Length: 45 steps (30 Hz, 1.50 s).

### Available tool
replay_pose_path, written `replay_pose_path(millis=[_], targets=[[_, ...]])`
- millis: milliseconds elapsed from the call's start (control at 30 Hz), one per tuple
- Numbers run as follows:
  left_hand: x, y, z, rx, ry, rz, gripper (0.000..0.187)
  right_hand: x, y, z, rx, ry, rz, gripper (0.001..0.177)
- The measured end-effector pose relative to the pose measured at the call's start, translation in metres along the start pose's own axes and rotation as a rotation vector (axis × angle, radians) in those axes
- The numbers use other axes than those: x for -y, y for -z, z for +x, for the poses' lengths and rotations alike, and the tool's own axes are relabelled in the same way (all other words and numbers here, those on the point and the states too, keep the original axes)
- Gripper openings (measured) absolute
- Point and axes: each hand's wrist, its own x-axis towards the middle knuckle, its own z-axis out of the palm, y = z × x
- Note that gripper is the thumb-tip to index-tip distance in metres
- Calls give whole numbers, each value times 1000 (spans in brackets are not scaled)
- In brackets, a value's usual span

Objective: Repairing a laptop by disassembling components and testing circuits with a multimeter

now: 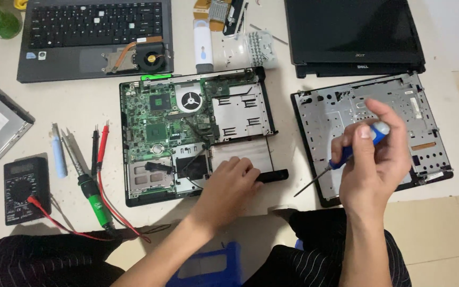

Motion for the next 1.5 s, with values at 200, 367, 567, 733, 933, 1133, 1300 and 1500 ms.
replay_pose_path(millis=[200, 367, 567, 733, 933, 1133, 1300, 1500], targets=[[-3, -11, -3, -11, -87, 194, 6, 2, 4, -2, 27, -41, -173, 21], [-1, -4, 0, 83, -10, -49, 23, 0, 9, -4, 151, -19, -333, 19], [-2, 7, 15, 253, -75, 170, 21, -4, -1, -3, 206, -76, -553, 15], [-16, 20, 36, 293, -247, 286, 32, -9, -2, -5, 325, 21, -529, 13], [0, 22, 40, 458, -343, 257, 35, -9, 0, -2, 343, 37, -498, 13], [-3, 34, 61, 631, -274, 141, 27, -3, -3, -1, 354, 56, -490, 11], [0, 35, 57, 560, -336, 186, 29, -3, 0, 0, 353, 57, -498, 12], [13, 22, 36, 420, -280, 12, 29, -6, -2, -1, 392, 22, -510, 12]])
